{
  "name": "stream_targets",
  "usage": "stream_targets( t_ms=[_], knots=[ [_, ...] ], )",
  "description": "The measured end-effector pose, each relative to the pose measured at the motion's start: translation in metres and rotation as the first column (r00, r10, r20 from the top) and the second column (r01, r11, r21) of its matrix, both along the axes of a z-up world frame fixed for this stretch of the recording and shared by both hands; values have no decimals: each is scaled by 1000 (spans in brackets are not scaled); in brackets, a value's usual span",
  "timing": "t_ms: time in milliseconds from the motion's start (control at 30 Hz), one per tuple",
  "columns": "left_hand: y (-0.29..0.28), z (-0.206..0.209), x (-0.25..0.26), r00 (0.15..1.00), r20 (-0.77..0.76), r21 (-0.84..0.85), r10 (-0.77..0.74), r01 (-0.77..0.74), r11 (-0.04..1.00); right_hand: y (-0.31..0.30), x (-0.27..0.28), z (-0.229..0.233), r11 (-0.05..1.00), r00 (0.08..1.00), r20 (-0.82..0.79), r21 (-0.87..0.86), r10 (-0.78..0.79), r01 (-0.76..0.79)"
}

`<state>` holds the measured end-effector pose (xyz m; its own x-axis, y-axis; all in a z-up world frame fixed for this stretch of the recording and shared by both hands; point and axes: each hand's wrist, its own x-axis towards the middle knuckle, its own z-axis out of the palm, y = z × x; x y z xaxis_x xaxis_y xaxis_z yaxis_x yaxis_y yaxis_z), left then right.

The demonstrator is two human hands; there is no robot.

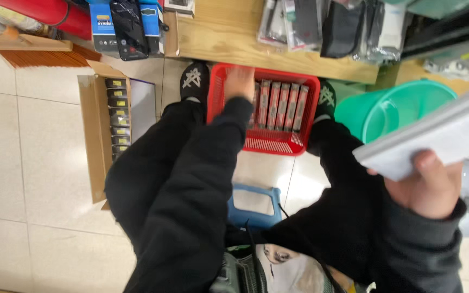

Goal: The person sits on a stool and handles several white packets and a red box from a red basket. They wipe the red box with a gray cloth, then open a white packet to reveal a black phone case, which they inspect and wipe before placing it back.

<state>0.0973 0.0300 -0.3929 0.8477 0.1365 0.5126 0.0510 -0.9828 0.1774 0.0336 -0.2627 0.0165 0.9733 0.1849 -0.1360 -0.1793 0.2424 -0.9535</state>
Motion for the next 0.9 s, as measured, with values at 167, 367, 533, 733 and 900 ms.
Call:
stream_targets(
  t_ms=[167, 367, 533, 733, 900],
  knots=[
    [-44, -94, -91, 506, -851, -397, 142, -795, 459, -8, 0, -15, 980, 968, -152, -29, -198, 196],
    [-56, -9, -75, 395, -909, -320, 131, -864, 388, -10, 17, -22, 997, 988, -147, 50, -45, 53],
    [-35, -5, -80, 369, -929, -323, 6, -820, 472, 3, 27, -14, 994, 975, -194, -33, -105, 100],
    [-29, 74, -82, 590, -807, -534, 11, -739, 410, 9, 18, -15, 989, 970, -195, -16, -148, 148],
    [-9, 174, -34, 836, -546, -686, -55, -408, 603, 18, 24, -30, 995, 994, -29, -12, -103, 103]
  ],
)
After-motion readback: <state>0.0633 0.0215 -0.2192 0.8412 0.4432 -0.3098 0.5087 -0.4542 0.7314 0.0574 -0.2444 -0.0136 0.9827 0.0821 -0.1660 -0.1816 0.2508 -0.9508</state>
